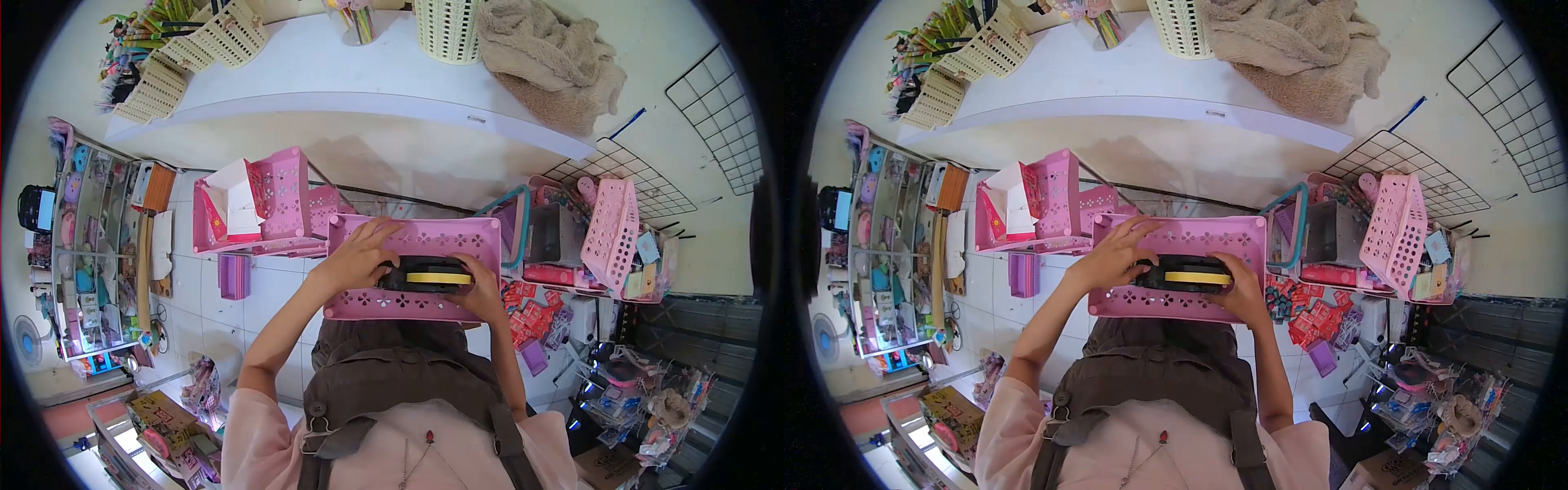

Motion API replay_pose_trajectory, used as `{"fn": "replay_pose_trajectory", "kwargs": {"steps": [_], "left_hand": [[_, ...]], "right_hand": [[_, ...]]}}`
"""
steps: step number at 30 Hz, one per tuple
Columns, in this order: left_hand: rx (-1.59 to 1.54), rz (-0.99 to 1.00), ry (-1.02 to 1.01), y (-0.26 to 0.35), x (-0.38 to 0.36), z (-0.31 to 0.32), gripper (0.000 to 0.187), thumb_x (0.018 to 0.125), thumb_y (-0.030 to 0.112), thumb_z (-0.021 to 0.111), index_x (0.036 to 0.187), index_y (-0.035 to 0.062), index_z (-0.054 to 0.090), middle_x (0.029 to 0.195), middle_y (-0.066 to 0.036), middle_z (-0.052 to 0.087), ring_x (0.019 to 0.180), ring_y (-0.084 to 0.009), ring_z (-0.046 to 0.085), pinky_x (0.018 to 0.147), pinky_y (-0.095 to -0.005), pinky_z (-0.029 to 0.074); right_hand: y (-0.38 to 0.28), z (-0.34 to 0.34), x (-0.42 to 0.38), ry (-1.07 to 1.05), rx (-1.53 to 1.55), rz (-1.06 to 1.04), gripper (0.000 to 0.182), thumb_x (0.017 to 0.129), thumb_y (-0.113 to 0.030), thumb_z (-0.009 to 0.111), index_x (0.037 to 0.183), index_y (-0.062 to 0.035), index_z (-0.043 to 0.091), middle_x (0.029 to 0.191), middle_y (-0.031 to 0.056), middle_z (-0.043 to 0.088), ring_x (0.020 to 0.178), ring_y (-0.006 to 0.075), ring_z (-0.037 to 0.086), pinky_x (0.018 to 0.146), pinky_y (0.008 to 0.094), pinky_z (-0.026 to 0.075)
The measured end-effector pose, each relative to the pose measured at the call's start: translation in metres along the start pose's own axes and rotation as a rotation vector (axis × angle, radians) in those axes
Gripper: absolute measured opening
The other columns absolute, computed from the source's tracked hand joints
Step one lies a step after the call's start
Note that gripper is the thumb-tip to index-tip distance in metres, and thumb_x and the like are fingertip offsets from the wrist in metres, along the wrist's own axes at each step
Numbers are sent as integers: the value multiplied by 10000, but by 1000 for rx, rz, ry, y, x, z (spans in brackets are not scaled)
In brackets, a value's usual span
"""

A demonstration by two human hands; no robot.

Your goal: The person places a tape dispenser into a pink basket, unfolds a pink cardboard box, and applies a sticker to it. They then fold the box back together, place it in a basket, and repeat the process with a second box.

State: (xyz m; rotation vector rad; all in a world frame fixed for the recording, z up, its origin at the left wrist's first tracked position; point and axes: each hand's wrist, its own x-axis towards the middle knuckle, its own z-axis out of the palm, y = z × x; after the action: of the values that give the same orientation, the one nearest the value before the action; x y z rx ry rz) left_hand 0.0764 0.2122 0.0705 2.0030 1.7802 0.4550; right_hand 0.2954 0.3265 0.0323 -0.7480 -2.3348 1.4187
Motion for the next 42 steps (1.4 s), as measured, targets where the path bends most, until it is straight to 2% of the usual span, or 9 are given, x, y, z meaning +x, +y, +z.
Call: {"fn": "replay_pose_trajectory", "kwargs": {"steps": [12, 21, 23, 24, 30, 35, 36, 38, 42], "left_hand": [[-7, 110, -127, -17, 17, 2, 95, 596, 150, 650, 678, 137, 606, 1168, -95, 380, 1160, -296, 250, 948, -412, 246], [-211, 239, -146, -33, 23, 11, 90, 579, 113, 658, 640, 98, 593, 1058, -84, 413, 1087, -273, 300, 895, -357, 294], [-267, 266, -165, -35, 24, 11, 75, 585, 78, 643, 638, 72, 590, 1044, -89, 410, 1052, -262, 333, 866, -343, 320], [-266, 268, -164, -35, 24, 10, 75, 585, 78, 643, 638, 72, 590, 1044, -89, 410, 1052, -262, 333, 866, -343, 320], [-588, 207, -173, -12, 25, -29, 102, 618, 29, 607, 718, 40, 586, 962, -84, 467, 905, -233, 479, 794, -341, 370], [-147, 161, -238, -1, 27, -34, 40, 674, 44, 559, 709, 33, 542, 824, -82, 531, 811, -223, 527, 709, -325, 393], [-145, 159, -234, 4, 26, -36, 40, 674, 44, 559, 709, 33, 542, 824, -82, 531, 811, -223, 527, 709, -325, 393], [-100, -35, -339, 14, 25, -43, 76, 703, 83, 545, 752, 33, 516, 740, -95, 552, 765, -238, 541, 673, -331, 407], [-181, -99, -419, 8, 26, -37, 118, 725, 113, 531, 786, 18, 497, 715, -111, 559, 720, -262, 553, 645, -340, 418]], "right_hand": [[8, 2, 0, -11, 51, -7, 642, 458, -15, 740, 1038, -25, 466, 971, 99, 540, 895, 168, 542, 789, 272, 440], [5, 1, 1, 21, 38, -43, 636, 456, 1, 731, 1038, -25, 477, 940, 90, 558, 851, 154, 550, 762, 261, 442], [7, 2, 0, 25, 87, -33, 648, 436, -13, 731, 1032, -50, 479, 953, 123, 543, 864, 251, 544, 759, 302, 431], [8, 2, 0, 27, 86, -35, 648, 436, -13, 731, 1032, -50, 479, 953, 123, 543, 864, 251, 544, 759, 302, 431], [5, 3, 0, 44, 62, -59, 656, 426, -3, 723, 1036, -58, 487, 953, 113, 548, 854, 237, 550, 752, 294, 434], [7, 4, 2, 39, 76, -3, 644, 427, 4, 714, 1029, -48, 493, 935, 105, 556, 821, 203, 558, 715, 266, 442], [8, 4, 2, 37, 75, -8, 644, 427, 4, 714, 1029, -48, 493, 935, 105, 556, 821, 203, 558, 715, 266, 442], [9, 5, 2, 48, 88, -10, 641, 425, -1, 714, 1025, -43, 495, 934, 108, 556, 813, 205, 561, 717, 269, 440], [9, 6, 3, 63, 81, -32, 640, 422, -5, 715, 1022, -41, 495, 931, 109, 556, 813, 205, 560, 713, 273, 442]]}}
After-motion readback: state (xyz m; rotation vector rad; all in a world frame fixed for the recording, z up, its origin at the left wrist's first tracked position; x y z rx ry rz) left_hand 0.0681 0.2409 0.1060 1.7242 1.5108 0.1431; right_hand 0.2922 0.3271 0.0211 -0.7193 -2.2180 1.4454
